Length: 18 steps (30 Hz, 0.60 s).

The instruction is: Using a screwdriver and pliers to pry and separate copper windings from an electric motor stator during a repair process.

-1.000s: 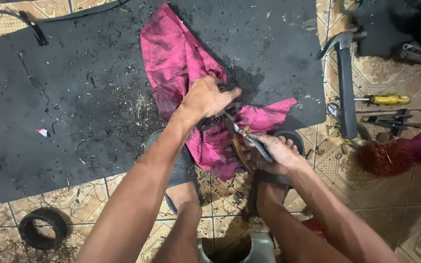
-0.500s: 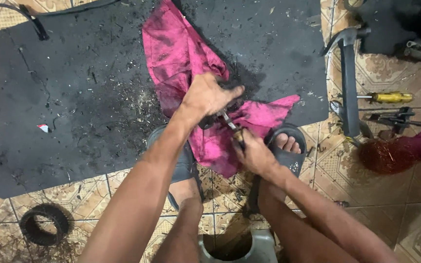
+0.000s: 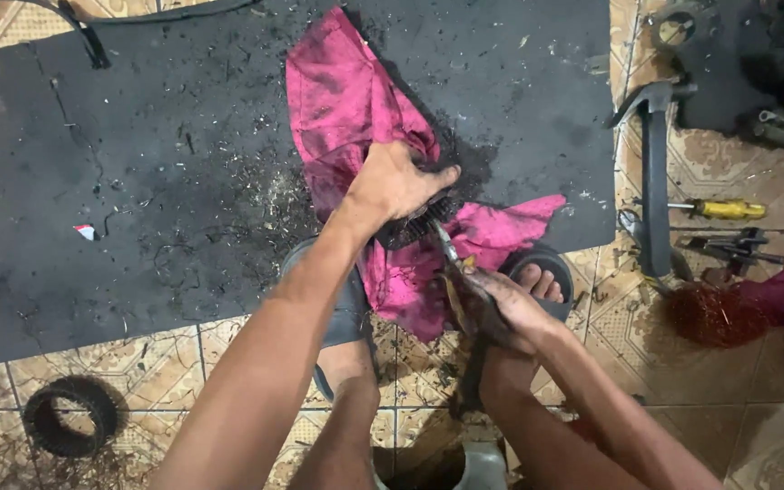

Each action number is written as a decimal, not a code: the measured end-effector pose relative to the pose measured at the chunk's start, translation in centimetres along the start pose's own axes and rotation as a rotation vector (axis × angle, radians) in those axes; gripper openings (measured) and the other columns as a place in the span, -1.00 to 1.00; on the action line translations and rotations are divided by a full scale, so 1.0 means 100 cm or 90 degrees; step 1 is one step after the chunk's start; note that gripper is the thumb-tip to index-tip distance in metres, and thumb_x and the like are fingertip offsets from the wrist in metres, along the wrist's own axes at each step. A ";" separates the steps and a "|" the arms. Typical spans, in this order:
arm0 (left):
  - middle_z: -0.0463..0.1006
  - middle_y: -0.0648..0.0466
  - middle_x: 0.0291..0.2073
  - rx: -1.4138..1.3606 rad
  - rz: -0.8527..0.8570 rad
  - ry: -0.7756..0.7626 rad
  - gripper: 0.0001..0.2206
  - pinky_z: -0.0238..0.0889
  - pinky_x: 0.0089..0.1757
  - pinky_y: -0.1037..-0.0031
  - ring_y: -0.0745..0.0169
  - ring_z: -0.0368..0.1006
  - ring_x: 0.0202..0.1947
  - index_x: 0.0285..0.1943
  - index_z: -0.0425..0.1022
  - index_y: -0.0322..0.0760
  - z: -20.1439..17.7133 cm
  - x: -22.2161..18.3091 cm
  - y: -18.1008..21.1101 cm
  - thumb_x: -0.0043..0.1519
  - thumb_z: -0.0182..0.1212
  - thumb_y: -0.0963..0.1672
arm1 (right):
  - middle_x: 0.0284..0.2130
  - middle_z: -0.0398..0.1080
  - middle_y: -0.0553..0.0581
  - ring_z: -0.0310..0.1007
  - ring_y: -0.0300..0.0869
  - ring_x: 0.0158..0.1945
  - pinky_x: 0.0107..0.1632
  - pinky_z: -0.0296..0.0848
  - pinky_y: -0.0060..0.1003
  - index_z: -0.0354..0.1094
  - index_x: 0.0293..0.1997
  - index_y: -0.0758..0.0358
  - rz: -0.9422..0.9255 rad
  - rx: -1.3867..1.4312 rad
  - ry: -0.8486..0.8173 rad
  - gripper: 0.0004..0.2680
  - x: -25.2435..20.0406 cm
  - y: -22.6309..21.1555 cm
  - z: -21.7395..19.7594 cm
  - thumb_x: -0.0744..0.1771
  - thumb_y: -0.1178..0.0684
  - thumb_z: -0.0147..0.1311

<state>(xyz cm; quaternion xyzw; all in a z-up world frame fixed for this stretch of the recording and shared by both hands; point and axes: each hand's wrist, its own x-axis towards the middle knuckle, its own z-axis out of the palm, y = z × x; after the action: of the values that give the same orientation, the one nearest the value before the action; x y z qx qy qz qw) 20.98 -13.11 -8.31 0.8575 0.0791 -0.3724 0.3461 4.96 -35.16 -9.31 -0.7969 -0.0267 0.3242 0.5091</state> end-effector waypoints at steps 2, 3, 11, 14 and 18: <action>0.71 -0.03 -0.26 -0.006 -0.003 -0.004 -0.51 0.50 -0.03 0.14 -0.03 0.62 -0.01 -0.19 0.72 -0.10 -0.005 -0.005 0.004 0.01 0.28 0.22 | -0.22 0.42 0.62 0.37 0.43 -0.04 0.06 0.35 0.24 0.40 -0.06 0.49 0.092 0.143 0.024 -0.75 0.003 -0.005 0.001 0.29 0.07 0.11; 0.71 -0.04 -0.26 -0.010 -0.007 -0.010 -0.51 0.50 -0.03 0.16 -0.03 0.62 -0.02 -0.19 0.72 -0.10 -0.008 -0.008 0.007 0.01 0.28 0.23 | -0.32 0.40 0.52 0.39 0.34 -0.16 -0.05 0.36 0.20 0.39 -0.16 0.41 0.185 0.289 0.046 -0.79 0.005 -0.007 0.001 0.29 0.03 0.14; 0.71 -0.02 -0.27 0.004 -0.026 -0.034 -0.50 0.52 -0.02 0.21 0.01 0.63 -0.03 -0.17 0.72 -0.07 -0.002 -0.008 0.009 0.00 0.27 0.24 | -0.40 0.43 0.08 0.42 -0.06 -0.33 -0.36 0.34 -0.15 0.27 -0.47 0.12 0.389 0.852 -0.021 -0.72 0.009 -0.002 0.003 0.38 -0.18 0.04; 0.71 0.00 -0.26 0.014 -0.019 -0.039 -0.52 0.51 -0.01 0.23 0.04 0.62 -0.02 -0.16 0.72 -0.03 -0.002 -0.006 0.015 0.01 0.27 0.23 | -0.48 0.40 0.10 0.44 -0.02 -0.36 -0.37 0.38 -0.10 0.33 -0.48 0.10 0.396 0.852 -0.004 -0.72 0.015 0.002 0.008 0.36 -0.22 0.11; 0.71 -0.04 -0.27 0.024 -0.004 -0.020 -0.51 0.50 -0.02 0.16 -0.02 0.63 -0.04 -0.16 0.72 -0.09 -0.006 -0.009 0.015 0.00 0.27 0.22 | -0.63 0.36 0.09 0.42 -0.13 -0.50 -0.46 0.36 -0.26 0.43 -0.44 0.18 0.369 0.371 0.184 -0.71 0.006 -0.071 0.019 0.35 -0.21 0.19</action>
<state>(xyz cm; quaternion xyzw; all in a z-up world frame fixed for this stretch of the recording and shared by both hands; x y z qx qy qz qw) 21.26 -13.69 -6.61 0.8574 0.0692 -0.3886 0.3301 6.48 -29.96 -4.23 -0.6318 0.3624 0.3328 0.5990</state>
